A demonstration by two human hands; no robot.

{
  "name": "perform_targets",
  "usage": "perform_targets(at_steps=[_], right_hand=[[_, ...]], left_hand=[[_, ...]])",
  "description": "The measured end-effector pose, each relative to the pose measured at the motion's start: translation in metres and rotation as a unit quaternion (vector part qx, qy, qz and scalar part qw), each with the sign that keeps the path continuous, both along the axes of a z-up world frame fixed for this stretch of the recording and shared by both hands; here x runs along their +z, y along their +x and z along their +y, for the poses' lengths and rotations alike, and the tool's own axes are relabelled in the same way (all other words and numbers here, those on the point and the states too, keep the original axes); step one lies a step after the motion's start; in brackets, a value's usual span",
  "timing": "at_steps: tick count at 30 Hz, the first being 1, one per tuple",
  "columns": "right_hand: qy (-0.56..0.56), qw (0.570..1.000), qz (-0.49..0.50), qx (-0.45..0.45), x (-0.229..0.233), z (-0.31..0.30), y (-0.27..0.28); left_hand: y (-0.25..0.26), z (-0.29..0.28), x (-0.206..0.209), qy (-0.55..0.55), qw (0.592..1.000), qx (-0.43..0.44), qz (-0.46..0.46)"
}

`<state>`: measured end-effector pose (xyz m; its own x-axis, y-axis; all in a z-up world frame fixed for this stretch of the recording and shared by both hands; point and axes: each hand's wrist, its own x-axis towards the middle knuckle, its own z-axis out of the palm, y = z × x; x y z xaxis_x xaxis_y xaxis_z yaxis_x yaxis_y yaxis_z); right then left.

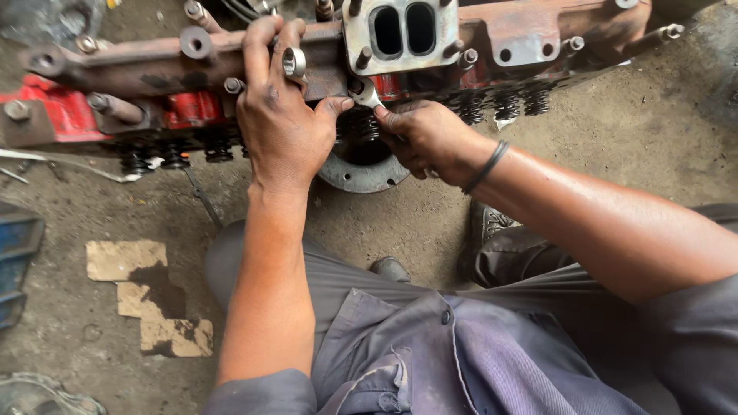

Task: The person assembles an engine manifold by placing washers and nuts onto bolts by hand and then tightening them using a wrench.

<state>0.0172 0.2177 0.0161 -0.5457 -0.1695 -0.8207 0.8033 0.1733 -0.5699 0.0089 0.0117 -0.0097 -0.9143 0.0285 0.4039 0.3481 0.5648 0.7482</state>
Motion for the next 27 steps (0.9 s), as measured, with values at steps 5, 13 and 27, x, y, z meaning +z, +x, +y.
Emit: perform_targets(at_steps=[5, 13, 27], right_hand=[[-0.095, 0.978, -0.016, -0.187, -0.016, -0.039, 0.030], [-0.133, 0.925, 0.076, -0.347, -0.035, -0.098, 0.045], [-0.081, 0.994, 0.000, 0.075, 0.000, 0.017, -0.010]], left_hand=[[0.002, -0.001, -0.003, 0.025, 0.999, -0.008, -0.024], [-0.003, 0.001, -0.008, 0.002, 1.000, -0.009, 0.025], [-0.002, -0.006, 0.003, -0.005, 1.000, -0.011, -0.001]])
